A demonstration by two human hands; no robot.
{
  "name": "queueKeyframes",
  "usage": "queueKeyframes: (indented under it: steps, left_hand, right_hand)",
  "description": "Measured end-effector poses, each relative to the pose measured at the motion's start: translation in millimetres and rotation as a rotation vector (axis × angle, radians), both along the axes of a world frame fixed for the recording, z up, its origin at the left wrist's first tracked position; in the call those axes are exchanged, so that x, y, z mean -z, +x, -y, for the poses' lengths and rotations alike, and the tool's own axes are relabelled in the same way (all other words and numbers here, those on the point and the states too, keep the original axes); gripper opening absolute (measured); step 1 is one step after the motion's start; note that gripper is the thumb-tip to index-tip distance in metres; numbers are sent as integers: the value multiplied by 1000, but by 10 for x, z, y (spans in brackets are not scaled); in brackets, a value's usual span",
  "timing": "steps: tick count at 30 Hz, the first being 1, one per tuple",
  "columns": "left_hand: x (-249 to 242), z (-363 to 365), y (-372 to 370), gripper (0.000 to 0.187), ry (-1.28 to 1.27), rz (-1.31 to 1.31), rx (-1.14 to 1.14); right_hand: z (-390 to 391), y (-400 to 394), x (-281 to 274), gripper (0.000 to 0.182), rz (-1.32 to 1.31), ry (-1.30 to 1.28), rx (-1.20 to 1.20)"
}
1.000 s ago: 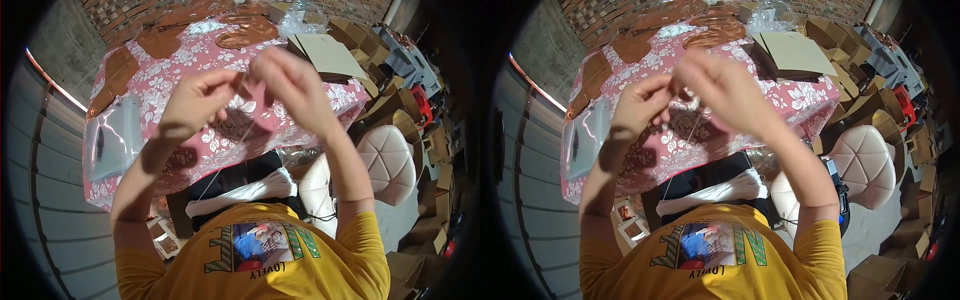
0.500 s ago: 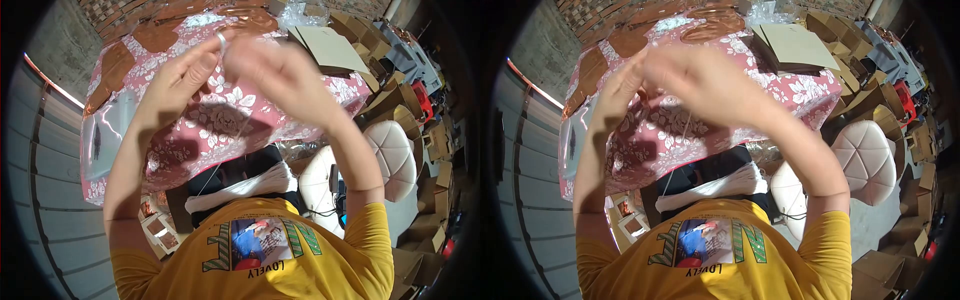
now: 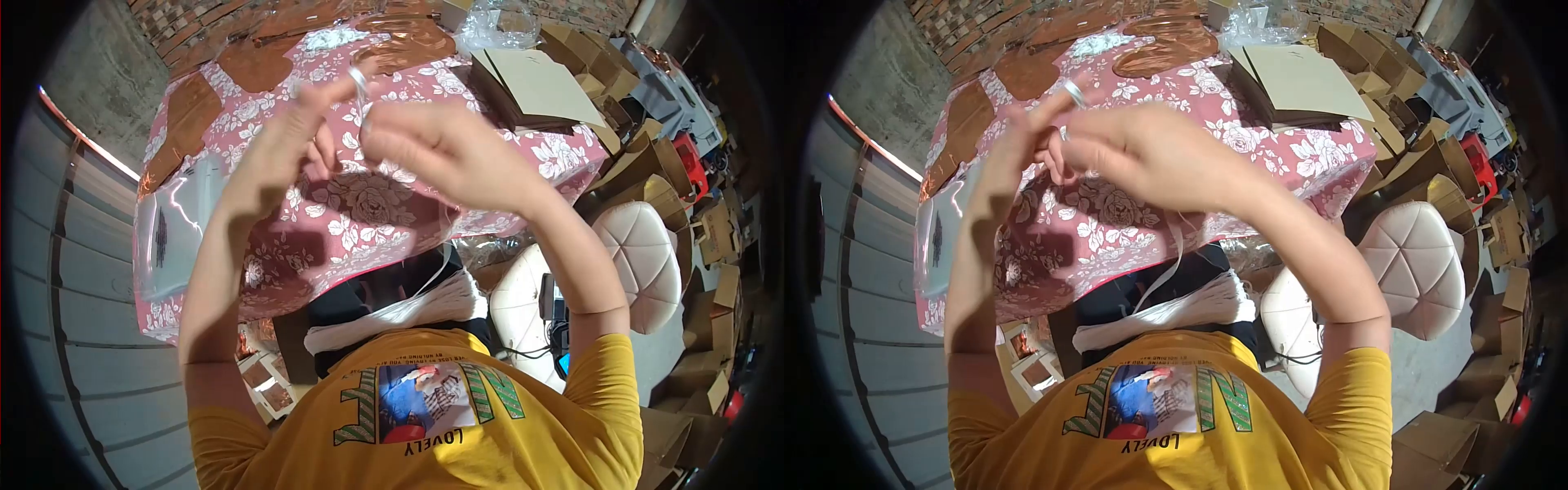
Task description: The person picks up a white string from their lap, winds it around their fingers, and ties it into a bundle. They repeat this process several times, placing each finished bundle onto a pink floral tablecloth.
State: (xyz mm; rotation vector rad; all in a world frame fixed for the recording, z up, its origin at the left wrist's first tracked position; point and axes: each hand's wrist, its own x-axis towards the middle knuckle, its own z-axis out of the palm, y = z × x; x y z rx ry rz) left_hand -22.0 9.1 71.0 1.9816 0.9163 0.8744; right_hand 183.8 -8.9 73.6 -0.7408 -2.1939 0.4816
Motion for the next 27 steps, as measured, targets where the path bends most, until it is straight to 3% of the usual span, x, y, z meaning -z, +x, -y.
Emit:
queueKeyframes:
  steps: [2,3,5,6,7,8,9,10,12,13,14,15,16,17,19,21,22,24,25,27]
  left_hand:
    - [22,37,-36,88,-198,-2,232]
    - [9,31,-78,86,-323,191,412]
    - [8,110,74,91,-302,557,178]
    - [22,75,154,93,-181,497,16]
    - [82,-2,93,93,-180,500,14]
    - [171,-84,-27,93,-172,202,55]
    - [156,-78,-44,94,-162,-96,95]
    - [111,4,-23,94,-332,70,294]
    - [51,139,-2,94,-495,501,372]
    - [19,159,114,94,-367,586,126]
    - [67,23,54,94,-299,386,33]
    - [141,-122,-18,93,-230,189,-61]
    - [224,-148,-64,92,-107,-3,-151]
    - [209,-98,-61,91,-241,148,32]
    - [186,-29,-50,89,-474,578,376]
    - [38,31,122,90,-369,693,67]
    - [108,-88,38,91,-245,348,10]
    - [243,-131,-60,87,-288,47,167]
    - [347,-132,-78,87,-456,203,326]
    - [154,29,54,94,-455,452,314]
  right_hand:
    - [-168,108,-55,25,-124,41,41]
    - [-253,175,-43,25,-107,45,89]
    - [-209,127,29,24,-13,49,138]
    - [-40,34,13,23,21,50,56]
    - [47,-16,5,22,58,50,-28]
    - [46,-15,15,21,58,53,-30]
    - [-134,17,-21,21,-143,55,-11]
    - [-255,93,-25,22,-84,77,113]
    - [-291,116,75,23,48,-36,203]
    - [-230,39,203,22,-24,-19,121]
    - [-133,18,151,20,160,-17,79]
    - [-50,-16,39,21,117,-32,-31]
    - [-116,2,26,22,-5,-20,16]
    - [-222,35,7,24,-127,-10,64]
    - [-357,142,46,24,34,-31,171]
    - [-191,22,190,23,108,-52,56]
    - [-80,-4,75,23,189,-31,-15]
    - [-215,0,96,23,-181,-81,-25]
    - [-335,94,39,25,-74,-38,97]
    - [-421,150,188,26,11,-154,186]
